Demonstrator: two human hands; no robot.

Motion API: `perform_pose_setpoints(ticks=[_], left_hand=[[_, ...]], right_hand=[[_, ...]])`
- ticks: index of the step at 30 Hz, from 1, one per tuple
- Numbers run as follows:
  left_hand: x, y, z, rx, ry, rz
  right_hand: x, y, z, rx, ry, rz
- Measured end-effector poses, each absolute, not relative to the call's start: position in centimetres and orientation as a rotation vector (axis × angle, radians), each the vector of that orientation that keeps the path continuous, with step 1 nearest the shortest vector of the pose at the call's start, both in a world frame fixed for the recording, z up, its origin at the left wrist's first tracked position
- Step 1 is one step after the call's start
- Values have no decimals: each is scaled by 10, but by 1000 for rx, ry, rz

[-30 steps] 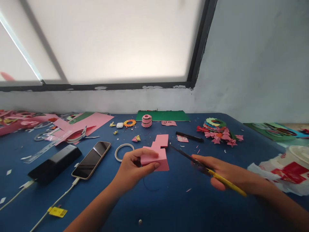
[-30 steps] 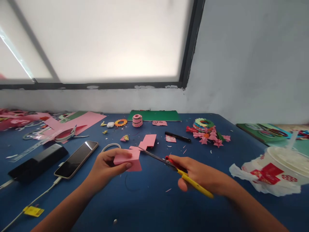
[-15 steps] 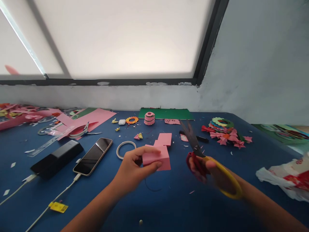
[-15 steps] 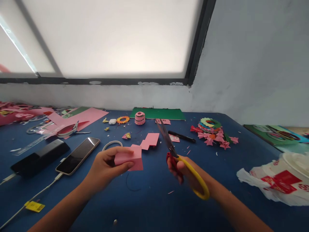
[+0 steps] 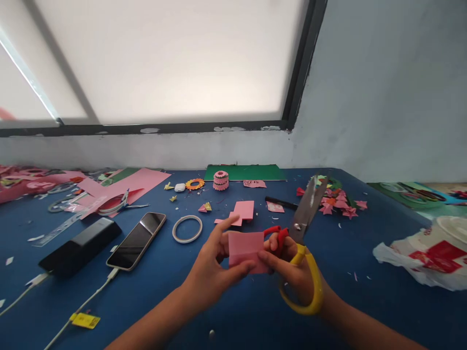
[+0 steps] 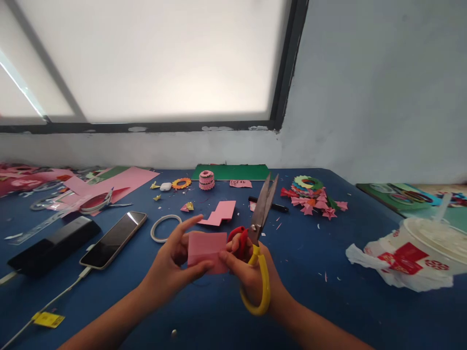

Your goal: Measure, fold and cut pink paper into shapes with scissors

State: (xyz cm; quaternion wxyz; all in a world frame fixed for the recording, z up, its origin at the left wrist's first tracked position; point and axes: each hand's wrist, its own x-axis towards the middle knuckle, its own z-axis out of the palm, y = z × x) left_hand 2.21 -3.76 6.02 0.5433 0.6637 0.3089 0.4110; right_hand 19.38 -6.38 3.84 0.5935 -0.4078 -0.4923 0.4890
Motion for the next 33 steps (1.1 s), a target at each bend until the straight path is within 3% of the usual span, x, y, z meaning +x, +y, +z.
perform_pose_setpoints(ticks=[5, 13, 33], left_hand=[[30, -32, 59, 1192, 760, 927], [31, -29, 58, 1124, 811, 870], [34, -33, 58, 1097, 779, 910]], right_hand=[[197, -62, 31, -964, -1155, 994], [198, -62, 29, -1126, -1261, 842], [198, -62, 29, -1136, -1256, 850]])
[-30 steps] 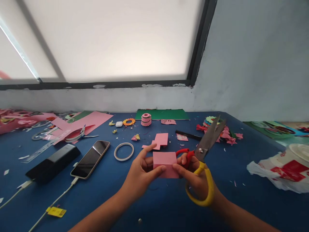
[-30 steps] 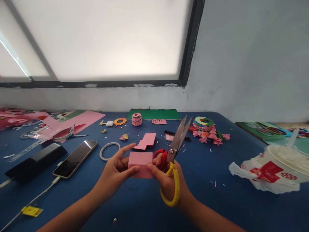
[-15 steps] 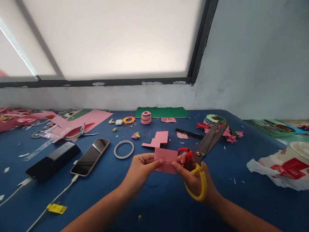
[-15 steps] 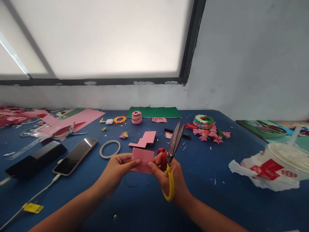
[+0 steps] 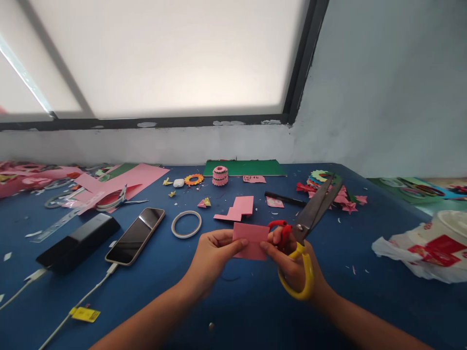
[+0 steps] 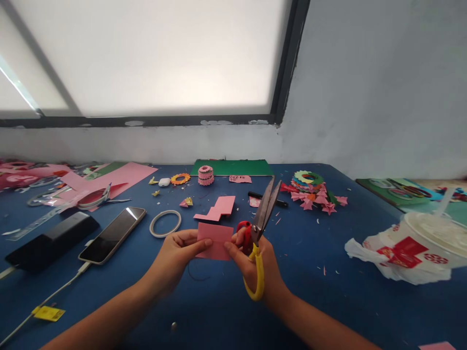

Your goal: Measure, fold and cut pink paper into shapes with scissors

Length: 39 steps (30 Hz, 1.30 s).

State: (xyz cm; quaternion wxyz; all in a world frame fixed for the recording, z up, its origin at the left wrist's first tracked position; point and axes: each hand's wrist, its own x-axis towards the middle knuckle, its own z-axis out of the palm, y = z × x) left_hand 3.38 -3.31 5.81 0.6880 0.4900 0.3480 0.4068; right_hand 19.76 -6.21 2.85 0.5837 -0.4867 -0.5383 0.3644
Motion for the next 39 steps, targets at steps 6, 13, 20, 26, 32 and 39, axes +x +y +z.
perform_pose_setpoints(ticks=[6, 13, 20, 26, 32, 39], left_hand=[[34, -32, 57, 1063, 760, 887], [35, -31, 57, 1070, 761, 879], [35, -32, 57, 1075, 775, 879], [34, -31, 56, 1104, 772, 877], [34, -31, 58, 1132, 806, 882], [33, -30, 58, 1160, 790, 883]], right_hand=[[198, -62, 29, -1125, -1197, 916], [199, -59, 28, -1170, -1233, 860], [200, -59, 27, -1173, -1236, 863], [201, -59, 26, -1180, -1250, 882], [202, -59, 28, -1176, -1230, 843], [201, -60, 29, -1176, -1221, 865]])
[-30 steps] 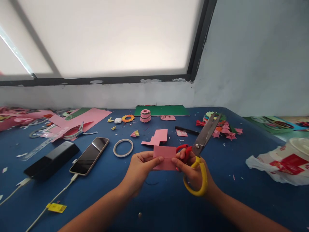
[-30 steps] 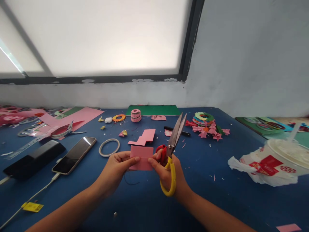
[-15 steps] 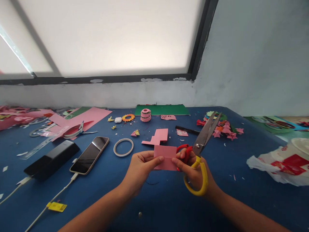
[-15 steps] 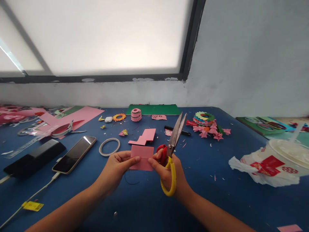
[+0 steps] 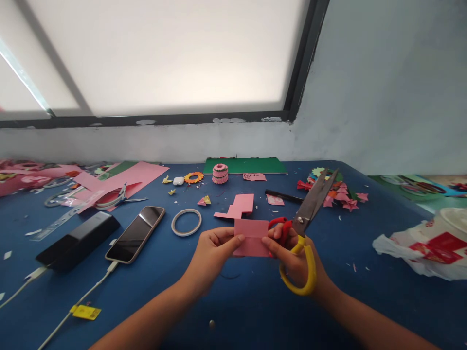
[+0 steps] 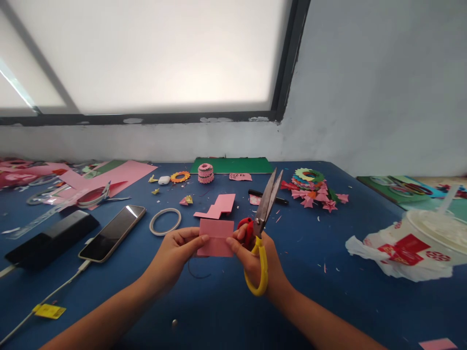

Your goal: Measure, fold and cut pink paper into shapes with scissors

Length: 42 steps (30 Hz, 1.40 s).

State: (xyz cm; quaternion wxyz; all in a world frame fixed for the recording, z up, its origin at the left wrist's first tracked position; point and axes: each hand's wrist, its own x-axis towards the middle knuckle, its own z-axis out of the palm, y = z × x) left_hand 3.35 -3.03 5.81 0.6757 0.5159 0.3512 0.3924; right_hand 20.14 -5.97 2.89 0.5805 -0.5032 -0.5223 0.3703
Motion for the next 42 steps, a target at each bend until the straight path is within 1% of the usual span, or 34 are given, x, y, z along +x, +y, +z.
perform_pose_setpoints(ticks=[10, 18, 24, 29, 31, 34, 36, 39, 42], left_hand=[[33, -29, 56, 1126, 822, 958], [32, -27, 56, 1169, 902, 948], [31, -23, 57, 1180, 910, 1020], [26, -16, 61, 1220, 972, 1061], [21, -11, 62, 1266, 1009, 983], [15, -6, 60, 1399, 1073, 661], [13, -6, 58, 1545, 1146, 560], [18, -11, 58, 1710, 1144, 703], [25, -20, 61, 1604, 872, 822]], right_hand=[[203, -60, 31, -1181, -1203, 806], [206, -59, 29, -1211, -1217, 787], [209, -55, 25, -1202, -1214, 794], [215, -52, 26, -1192, -1201, 737], [217, -50, 28, -1174, -1170, 705], [220, -49, 31, -1137, -1105, 683], [221, -49, 31, -1118, -1091, 696], [218, -51, 29, -1102, -1105, 744], [211, -56, 24, -1042, -1093, 828]])
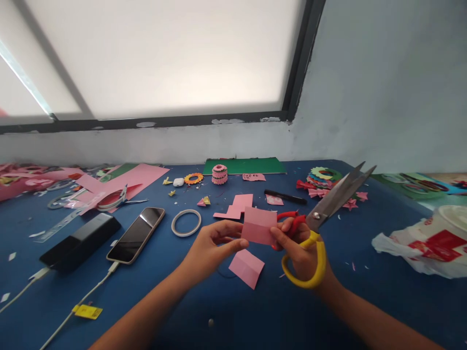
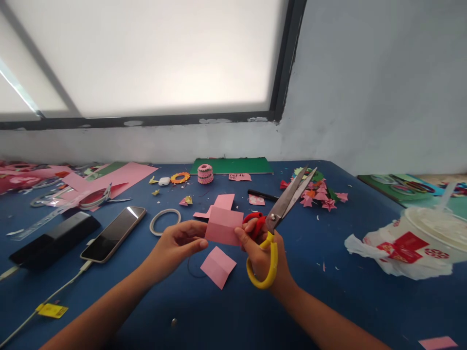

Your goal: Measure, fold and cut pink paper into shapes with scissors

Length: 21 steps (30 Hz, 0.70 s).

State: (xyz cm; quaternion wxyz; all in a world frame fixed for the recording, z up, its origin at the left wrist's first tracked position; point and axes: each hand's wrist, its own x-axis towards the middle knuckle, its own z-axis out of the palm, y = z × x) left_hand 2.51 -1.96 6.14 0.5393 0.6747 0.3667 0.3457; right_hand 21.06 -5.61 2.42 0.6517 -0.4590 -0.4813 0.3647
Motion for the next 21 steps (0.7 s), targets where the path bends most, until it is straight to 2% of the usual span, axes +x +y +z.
perform_pose_setpoints(ticks=[7, 21], left_hand=[[26, -23, 63, 1386, 857, 980], [22, -29, 63, 1545, 770, 517]], right_hand=[[200, -60, 18, -819, -1060, 1056], [196, -62, 20, -801, -1219, 1376]])
